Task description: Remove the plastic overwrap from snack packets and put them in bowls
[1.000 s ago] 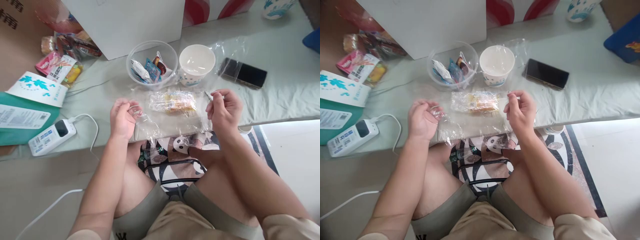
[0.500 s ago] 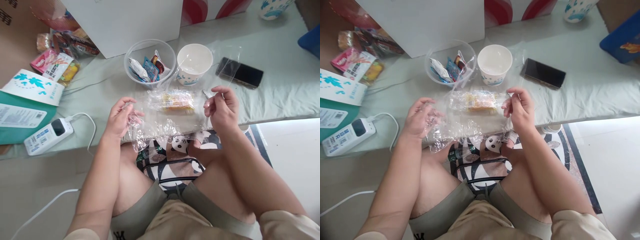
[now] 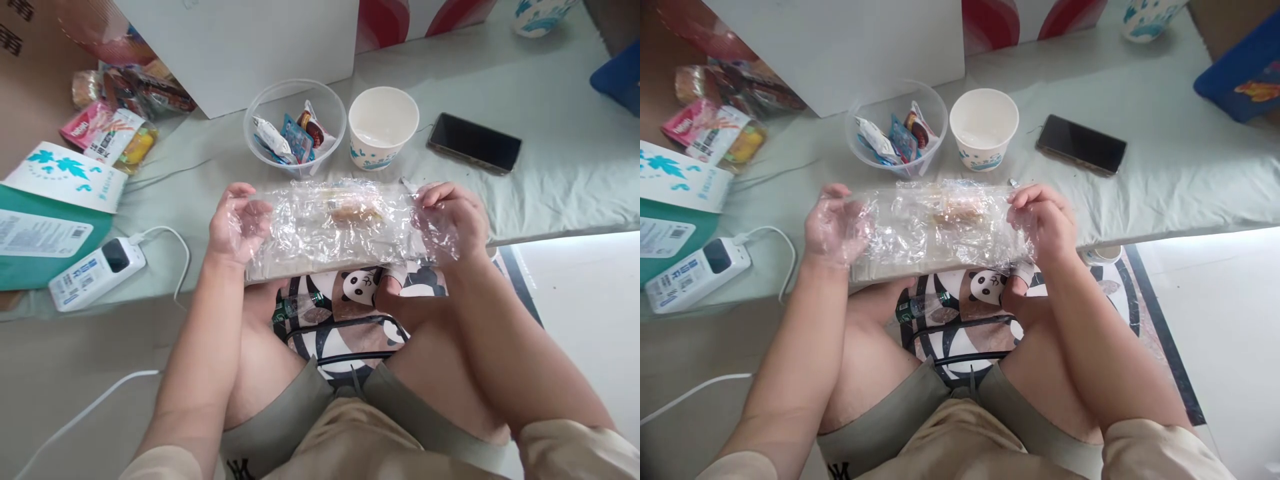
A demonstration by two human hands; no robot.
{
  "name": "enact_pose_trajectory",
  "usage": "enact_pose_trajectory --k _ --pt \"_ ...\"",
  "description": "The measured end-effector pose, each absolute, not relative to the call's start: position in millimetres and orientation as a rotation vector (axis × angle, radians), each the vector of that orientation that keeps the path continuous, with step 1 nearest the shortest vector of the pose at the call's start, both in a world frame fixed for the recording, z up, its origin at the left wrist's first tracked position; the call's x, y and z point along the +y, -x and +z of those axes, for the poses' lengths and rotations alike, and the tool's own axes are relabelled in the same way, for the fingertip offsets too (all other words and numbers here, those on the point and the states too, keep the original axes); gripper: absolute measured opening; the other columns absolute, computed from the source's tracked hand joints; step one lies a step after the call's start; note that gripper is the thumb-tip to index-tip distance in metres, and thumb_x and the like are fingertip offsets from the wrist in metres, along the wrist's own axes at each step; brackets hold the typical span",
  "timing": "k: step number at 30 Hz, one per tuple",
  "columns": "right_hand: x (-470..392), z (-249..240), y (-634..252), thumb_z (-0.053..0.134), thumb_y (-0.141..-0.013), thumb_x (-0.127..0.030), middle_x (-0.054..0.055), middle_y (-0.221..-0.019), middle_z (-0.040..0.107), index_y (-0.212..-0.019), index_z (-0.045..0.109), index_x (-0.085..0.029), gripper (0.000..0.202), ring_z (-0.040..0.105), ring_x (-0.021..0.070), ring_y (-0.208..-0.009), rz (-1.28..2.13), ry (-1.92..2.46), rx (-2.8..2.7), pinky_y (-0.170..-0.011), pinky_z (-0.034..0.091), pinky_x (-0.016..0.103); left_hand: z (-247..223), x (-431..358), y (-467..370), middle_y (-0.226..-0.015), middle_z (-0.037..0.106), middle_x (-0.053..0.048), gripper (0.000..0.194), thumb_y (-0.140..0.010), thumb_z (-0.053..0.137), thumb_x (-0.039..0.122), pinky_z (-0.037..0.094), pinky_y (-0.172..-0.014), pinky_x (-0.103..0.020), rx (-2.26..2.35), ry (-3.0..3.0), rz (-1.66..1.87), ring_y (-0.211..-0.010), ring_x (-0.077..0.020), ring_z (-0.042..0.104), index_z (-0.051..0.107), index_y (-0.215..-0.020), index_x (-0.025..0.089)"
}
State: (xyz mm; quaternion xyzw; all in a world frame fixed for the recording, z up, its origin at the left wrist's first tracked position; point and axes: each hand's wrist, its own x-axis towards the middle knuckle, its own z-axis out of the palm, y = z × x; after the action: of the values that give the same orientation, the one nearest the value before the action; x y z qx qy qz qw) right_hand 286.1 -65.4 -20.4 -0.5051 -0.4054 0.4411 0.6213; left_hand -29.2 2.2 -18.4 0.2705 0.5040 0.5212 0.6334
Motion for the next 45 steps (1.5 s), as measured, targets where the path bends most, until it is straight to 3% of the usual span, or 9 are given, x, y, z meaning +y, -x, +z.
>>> enact_pose_trajectory --k 5,9,12,17,25,33,38,41,45 --pt "-62.0 -25.4 -286.0 0.058 -0.085 -0.059 0.004 -0.071 0.057 -0.065 0.055 -0.023 0.042 0.061 0.0169 -0.07 1.004 1.204 -0.954 -0.064 0.054 0.033 -25.9 6.6 30.1 -0.063 0.065 -0.004 0.042 -0.096 0.051 0.05 0.049 -0.054 -0.028 1.155 -0.667 1.174 -0.06 -0.0172 0.066 0.053 -0.067 0.02" --pt "-64.3 -27.7 -283.4 0.077 -0.076 -0.036 -0.003 -0.076 0.053 -0.074 0.051 -0.024 0.03 0.058 0.01 -0.063 1.016 1.274 -1.017 -0.056 0.051 0.025 -34.4 5.8 33.1 -0.074 0.067 -0.004 0.031 -0.078 0.076 0.043 0.053 -0.058 -0.028 1.075 -0.812 1.161 -0.072 -0.0193 0.071 0.057 -0.068 0.019" --pt "-65.9 -31.0 -283.7 0.076 -0.069 -0.021 -0.004 -0.091 0.052 -0.087 0.051 -0.025 0.031 0.047 0.0038 -0.052 1.018 1.267 -1.055 -0.044 0.039 0.022 -34.7 3.2 32.8 -0.089 0.068 -0.003 0.027 -0.058 0.084 0.018 0.045 -0.044 -0.023 1.055 -0.892 1.147 -0.071 -0.0173 0.071 0.066 -0.077 0.022" --pt "-64.6 -41.3 -290.8 0.068 -0.072 -0.013 -0.002 -0.102 0.054 -0.108 0.057 -0.029 0.041 0.043 0.0049 -0.058 0.946 1.304 -1.12 -0.048 0.038 0.022 -27.9 3.1 31.7 -0.094 0.067 -0.002 0.034 -0.054 0.076 0.006 0.018 -0.032 -0.017 1.091 -0.838 1.18 -0.063 -0.0108 0.064 0.071 -0.082 0.024" --pt "-65.0 -39.8 -293.2 0.07 -0.088 -0.026 -0.001 -0.079 0.057 -0.09 0.065 -0.026 0.006 0.056 0.0127 -0.072 0.579 1.36 -1.042 -0.071 0.05 0.029 -23.7 0.5 35.9 -0.1 0.07 -0.006 0.045 -0.045 0.079 0.008 0.009 -0.028 -0.013 0.938 -0.81 0.926 -0.059 -0.0085 0.059 0.076 -0.088 0.021" --pt "-78.3 -16.7 -259.2 0.077 -0.082 -0.062 0.009 -0.114 0.077 -0.124 0.065 -0.022 0.059 0.074 0.0205 -0.103 1.629 0.939 -1.434 -0.088 0.061 0.036 -17.9 -15.1 16.4 -0.085 0.072 -0.013 0.046 -0.05 0.085 0.013 0.021 -0.026 -0.016 0.805 -0.94 0.486 -0.049 -0.0129 0.059 0.075 -0.095 0.017" --pt "-83.7 -8.0 -245.2 0.073 -0.087 -0.033 -0.002 -0.067 0.071 -0.091 0.075 -0.018 0.016 0.06 0.0098 -0.054 2.004 1.025 -1.715 -0.05 0.047 0.021 -21.7 -13.7 10.6 -0.109 0.073 -0.011 0.059 -0.048 0.085 0.011 0.03 -0.03 -0.016 0.803 -0.958 0.563 -0.063 -0.0187 0.069 0.071 -0.103 0.027" --pt "-85.8 -7.9 -241.3 0.067 -0.087 -0.025 -0.003 -0.063 0.068 -0.083 0.071 -0.017 0.01 0.06 0.0088 -0.054 2.018 1.045 -1.627 -0.053 0.051 0.02 -22.9 -14.1 6.9 -0.118 0.072 -0.01 0.08 -0.049 0.091 0.027 0.046 -0.037 -0.021 0.754 -0.831 0.679 -0.072 -0.0228 0.073 0.063 -0.124 0.035" --pt "-83.7 -10.6 -240.5 0.065 -0.091 -0.031 -0.002 -0.068 0.07 -0.096 0.067 -0.017 0.015 0.067 0.0103 -0.059 1.787 1.106 -1.312 -0.057 0.057 0.022 -25.0 -21.6 -4.6 -0.124 0.071 -0.018 0.094 -0.052 0.081 0.078 0.066 -0.073 -0.043 0.677 -0.709 0.735 -0.097 -0.0326 0.077 0.065 -0.127 0.024"
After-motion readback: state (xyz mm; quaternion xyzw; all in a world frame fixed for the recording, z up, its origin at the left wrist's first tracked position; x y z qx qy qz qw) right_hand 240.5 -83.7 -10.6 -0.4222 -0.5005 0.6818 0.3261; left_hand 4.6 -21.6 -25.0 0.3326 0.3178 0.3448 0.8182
